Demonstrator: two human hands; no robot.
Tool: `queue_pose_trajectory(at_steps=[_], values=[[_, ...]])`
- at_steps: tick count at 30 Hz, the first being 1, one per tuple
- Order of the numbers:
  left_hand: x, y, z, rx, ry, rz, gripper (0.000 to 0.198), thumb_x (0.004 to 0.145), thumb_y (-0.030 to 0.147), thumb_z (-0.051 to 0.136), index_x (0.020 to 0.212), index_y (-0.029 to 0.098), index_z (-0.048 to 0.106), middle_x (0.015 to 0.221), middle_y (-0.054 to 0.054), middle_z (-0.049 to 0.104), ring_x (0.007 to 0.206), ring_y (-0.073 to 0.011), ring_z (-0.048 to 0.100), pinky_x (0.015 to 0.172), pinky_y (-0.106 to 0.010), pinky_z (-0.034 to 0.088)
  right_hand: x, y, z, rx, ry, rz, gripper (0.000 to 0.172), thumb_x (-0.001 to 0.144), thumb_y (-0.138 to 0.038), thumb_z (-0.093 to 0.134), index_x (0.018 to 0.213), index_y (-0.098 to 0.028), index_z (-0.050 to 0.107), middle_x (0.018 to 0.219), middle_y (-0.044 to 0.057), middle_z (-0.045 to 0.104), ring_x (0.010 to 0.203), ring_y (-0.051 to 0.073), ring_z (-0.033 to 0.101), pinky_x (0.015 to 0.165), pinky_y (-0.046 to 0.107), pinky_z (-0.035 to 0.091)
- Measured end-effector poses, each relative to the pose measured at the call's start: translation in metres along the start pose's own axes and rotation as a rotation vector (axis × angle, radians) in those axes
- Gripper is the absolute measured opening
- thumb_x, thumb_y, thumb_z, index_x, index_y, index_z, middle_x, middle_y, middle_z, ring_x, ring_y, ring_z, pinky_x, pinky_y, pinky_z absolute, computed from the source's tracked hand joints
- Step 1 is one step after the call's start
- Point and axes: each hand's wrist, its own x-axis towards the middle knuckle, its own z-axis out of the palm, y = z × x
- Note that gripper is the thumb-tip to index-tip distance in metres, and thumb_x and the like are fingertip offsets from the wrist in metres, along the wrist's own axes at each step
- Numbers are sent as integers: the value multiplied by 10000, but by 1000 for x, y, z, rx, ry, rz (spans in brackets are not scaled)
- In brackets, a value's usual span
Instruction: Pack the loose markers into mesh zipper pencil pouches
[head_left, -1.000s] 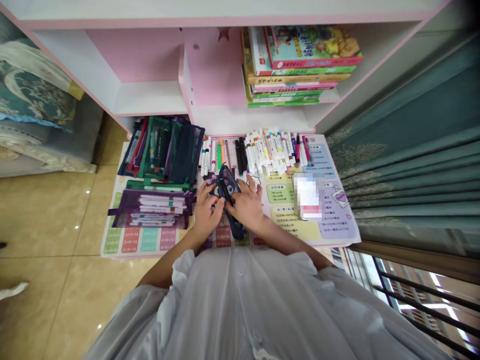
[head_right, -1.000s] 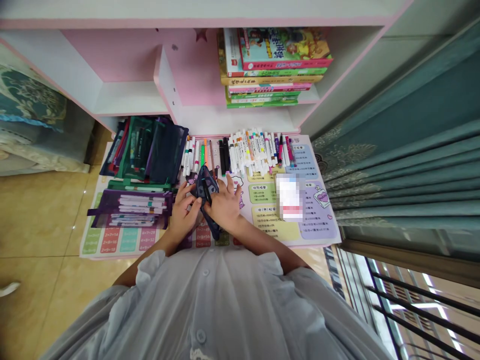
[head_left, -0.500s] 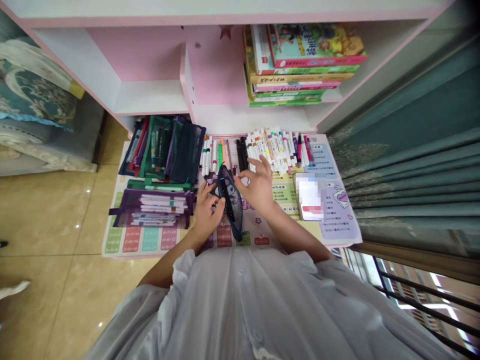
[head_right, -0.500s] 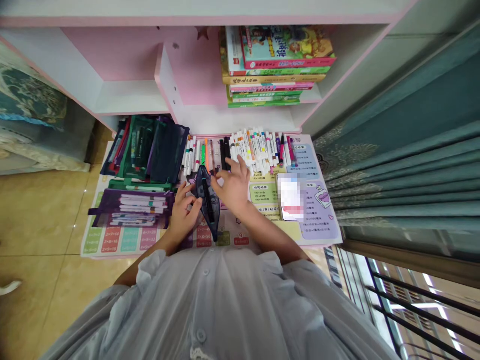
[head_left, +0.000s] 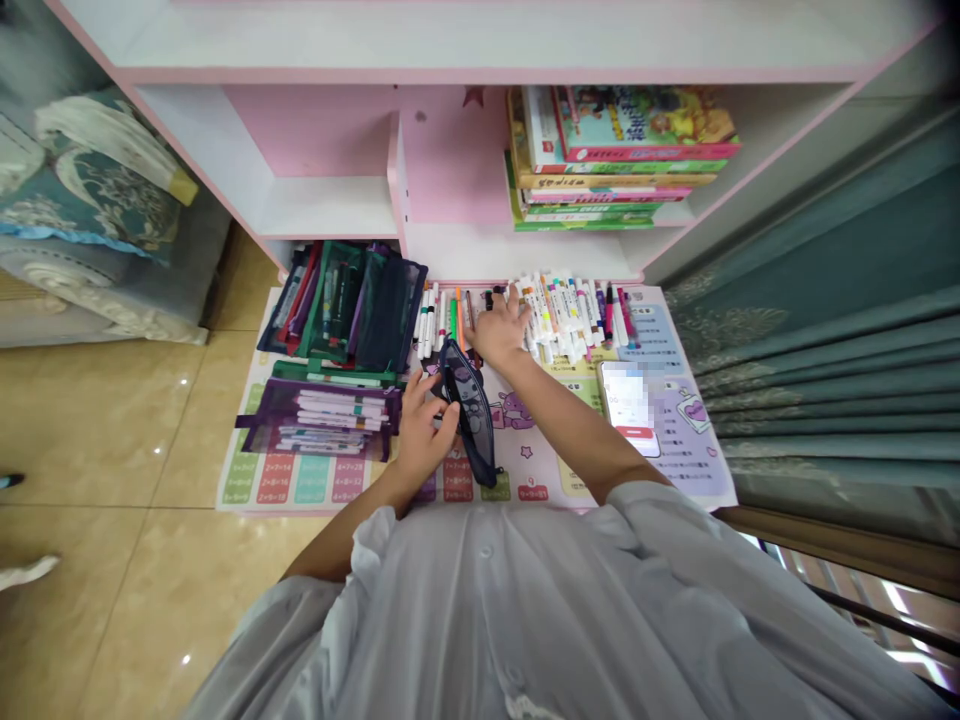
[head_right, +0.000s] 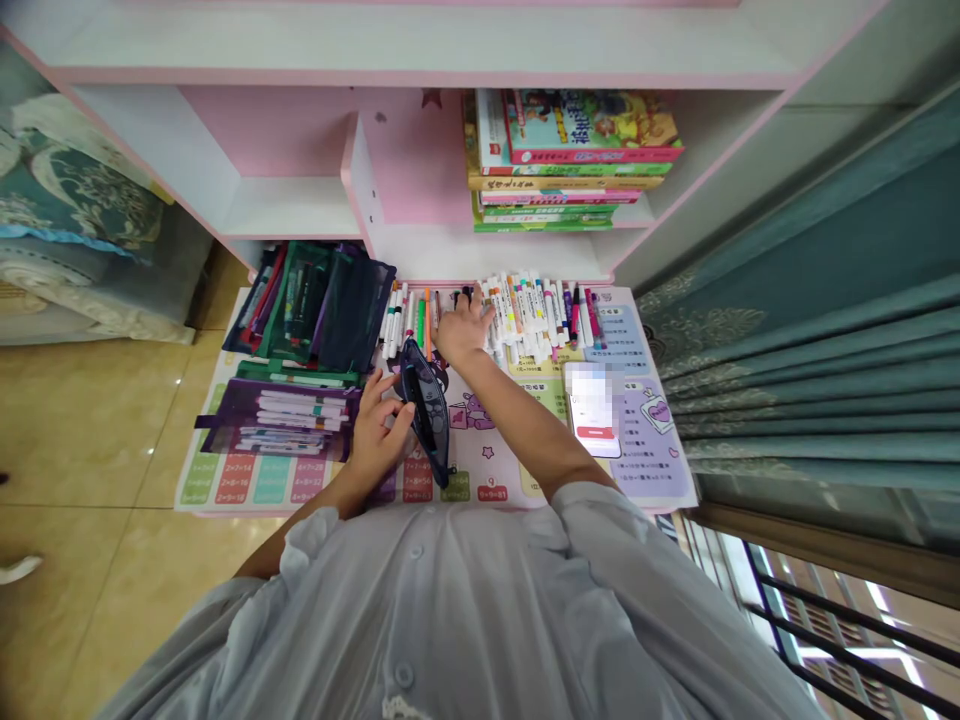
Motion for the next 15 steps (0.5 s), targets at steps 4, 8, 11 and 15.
queue_pose_trajectory(at_steps=[4, 8, 11, 15], values=[[0, 0, 0, 0, -4, 4, 273, 939, 280, 573, 684, 183, 580, 1309, -101, 625, 1416, -308, 438, 1146, -574, 416, 1, -1, 4, 11, 12, -2, 342, 890, -308, 545, 1043, -95, 765, 1521, 212, 438, 1506, 438, 166, 1156, 716, 161], [0, 0, 0, -3, -8, -5, 277, 939, 285, 571, 682, 184, 581, 1314, -97, 619, 1422, -304, 430, 1151, -569, 414, 2, 1, 8, 29, 26, -13, 310, 850, -260, 573, 1045, -107, 759, 1519, 197, 447, 1515, 418, 155, 1163, 706, 163], [0, -1, 1, -9, -6, -16, 284, 945, 294, 562, 683, 186, 583, 1314, -95, 619, 1426, -301, 423, 1155, -573, 407, 2, 4, 7, 59, 19, -14, 281, 831, -253, 587, 1000, -111, 761, 1526, 189, 440, 1513, 417, 165, 1161, 707, 179], [0, -3, 2, -20, 21, -20, 290, 940, 294, 570, 671, 187, 575, 1293, -93, 627, 1418, -299, 433, 1154, -571, 406, -6, 7, -5, 143, 99, -13, 201, 810, -241, 593, 828, -127, 757, 1516, 171, 461, 1499, 432, 209, 1154, 704, 217]])
